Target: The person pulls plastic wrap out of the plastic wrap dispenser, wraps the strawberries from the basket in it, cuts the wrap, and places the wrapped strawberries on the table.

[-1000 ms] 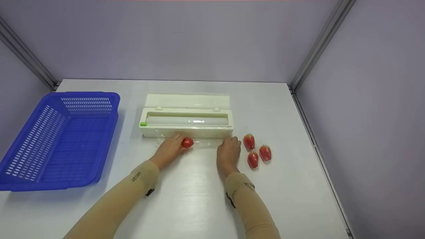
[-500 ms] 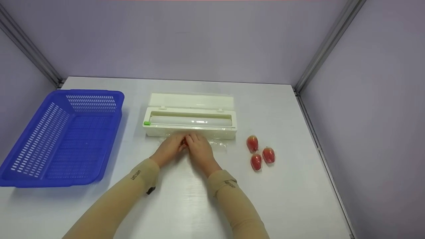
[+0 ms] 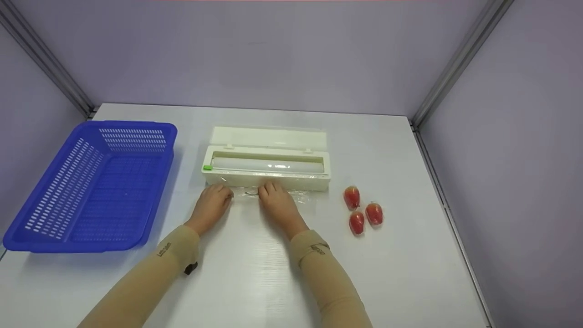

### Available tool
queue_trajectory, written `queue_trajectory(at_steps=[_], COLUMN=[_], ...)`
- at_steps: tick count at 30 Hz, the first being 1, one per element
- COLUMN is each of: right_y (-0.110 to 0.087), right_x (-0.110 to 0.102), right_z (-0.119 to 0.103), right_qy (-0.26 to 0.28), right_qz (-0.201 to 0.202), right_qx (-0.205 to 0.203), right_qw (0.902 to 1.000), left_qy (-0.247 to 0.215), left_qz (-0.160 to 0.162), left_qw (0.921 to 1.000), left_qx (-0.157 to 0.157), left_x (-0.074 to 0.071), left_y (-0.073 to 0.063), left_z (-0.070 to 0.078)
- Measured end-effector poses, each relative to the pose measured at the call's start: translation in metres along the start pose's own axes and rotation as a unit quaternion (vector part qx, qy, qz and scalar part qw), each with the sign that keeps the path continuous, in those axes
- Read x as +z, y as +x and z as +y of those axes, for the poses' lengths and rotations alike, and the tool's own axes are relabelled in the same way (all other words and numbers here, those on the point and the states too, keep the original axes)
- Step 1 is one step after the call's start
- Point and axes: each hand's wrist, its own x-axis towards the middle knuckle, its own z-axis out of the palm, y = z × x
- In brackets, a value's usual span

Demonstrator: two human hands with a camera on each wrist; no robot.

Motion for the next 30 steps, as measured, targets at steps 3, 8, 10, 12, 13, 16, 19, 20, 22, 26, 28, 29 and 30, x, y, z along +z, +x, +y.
queue_trajectory(at_steps=[3, 8, 10, 12, 13, 16, 19, 20, 22, 26, 28, 29, 30], right_y=[-0.002, -0.003, -0.003, -0.003, -0.003, -0.004, -0.005, -0.005, -0.005, -0.003, -0.002, -0.002, -0.001], right_x=[0.000, -0.001, -0.001, -0.002, -0.002, -0.002, -0.003, -0.003, -0.003, -0.003, -0.003, -0.003, -0.003], right_z=[0.001, 0.002, 0.002, 0.003, 0.003, 0.004, 0.004, 0.004, 0.003, 0.000, -0.001, -0.001, -0.002], right_qy=[0.002, 0.009, 0.005, 0.000, -0.002, -0.003, -0.002, 0.000, -0.002, 0.001, 0.000, 0.000, -0.001], right_qz=[-0.003, -0.007, -0.007, -0.009, -0.011, -0.017, -0.023, -0.026, -0.035, -0.053, -0.052, -0.048, -0.043], right_qx=[-0.009, -0.013, -0.011, -0.008, -0.006, -0.004, 0.000, 0.002, 0.005, 0.006, 0.004, 0.003, 0.003], right_qw=[1.0000, 0.9999, 0.9999, 0.9999, 0.9999, 0.9998, 0.9997, 0.9997, 0.9994, 0.9986, 0.9987, 0.9988, 0.9991], left_qy=[-0.064, -0.211, -0.269, -0.308, -0.321, -0.341, -0.351, -0.355, -0.358, -0.364, -0.356, -0.352, -0.344], left_qz=[0.001, 0.034, 0.041, 0.041, 0.040, 0.033, 0.027, 0.023, 0.020, 0.027, 0.038, 0.041, 0.045], left_qw=[0.9967, 0.9640, 0.9427, 0.9251, 0.9182, 0.9043, 0.8972, 0.8949, 0.8941, 0.8913, 0.8951, 0.8970, 0.9001], left_qx=[-0.050, -0.158, -0.193, -0.218, -0.228, -0.254, -0.267, -0.269, -0.268, -0.269, -0.266, -0.264, -0.263], left_x=[0.000, -0.001, -0.001, -0.001, -0.001, -0.002, -0.003, -0.003, -0.004, -0.003, -0.003, -0.003, -0.004], left_y=[-0.001, -0.001, 0.000, 0.002, 0.002, 0.002, 0.001, 0.000, -0.002, -0.006, -0.007, -0.007, -0.006], left_z=[-0.004, -0.008, -0.008, -0.009, -0.009, -0.010, -0.011, -0.011, -0.011, -0.012, -0.013, -0.013, -0.013])
